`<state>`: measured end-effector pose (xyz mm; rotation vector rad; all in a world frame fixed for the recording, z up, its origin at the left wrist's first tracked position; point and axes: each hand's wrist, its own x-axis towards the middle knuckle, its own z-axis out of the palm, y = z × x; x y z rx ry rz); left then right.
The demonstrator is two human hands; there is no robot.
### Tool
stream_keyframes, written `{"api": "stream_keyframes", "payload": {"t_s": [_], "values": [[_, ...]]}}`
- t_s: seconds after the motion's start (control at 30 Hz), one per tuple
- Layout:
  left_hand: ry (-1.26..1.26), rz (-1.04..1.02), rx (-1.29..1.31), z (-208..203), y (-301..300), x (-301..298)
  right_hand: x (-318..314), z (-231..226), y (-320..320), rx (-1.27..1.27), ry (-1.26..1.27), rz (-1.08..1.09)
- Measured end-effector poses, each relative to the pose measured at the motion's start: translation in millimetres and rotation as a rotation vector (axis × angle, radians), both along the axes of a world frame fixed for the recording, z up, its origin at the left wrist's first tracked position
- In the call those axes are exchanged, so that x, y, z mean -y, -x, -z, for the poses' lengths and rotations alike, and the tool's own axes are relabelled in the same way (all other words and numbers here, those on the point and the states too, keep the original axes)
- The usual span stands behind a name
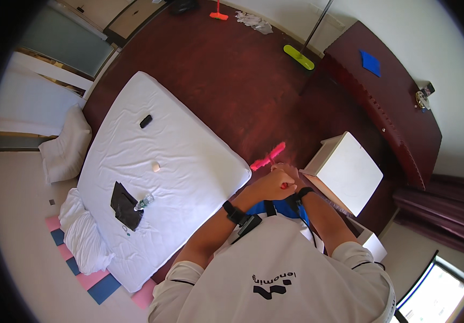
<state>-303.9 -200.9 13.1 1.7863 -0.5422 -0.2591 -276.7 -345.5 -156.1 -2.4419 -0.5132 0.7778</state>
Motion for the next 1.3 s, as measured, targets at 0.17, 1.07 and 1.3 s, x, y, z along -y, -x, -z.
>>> {"api": "stream_keyframes", "payload": {"t_s": [0.17,1.07,1.3], "values": [[-0.037,0.002,0.078,5.2,-36.2,27.6,3.5,-18.4,-65.2,-0.004,0.02,0.016],[-0.057,-0.135,-0.113,-3.2,-129.6,-26.7,-33.0,-4.7,-159.6,0.099,-0.458,-0.169],[0.078,-0.272,0.146,7.1,-159.6,-68.6,-69.6,-8.2,-197.1,-0.053,-0.378,-0.264]]}}
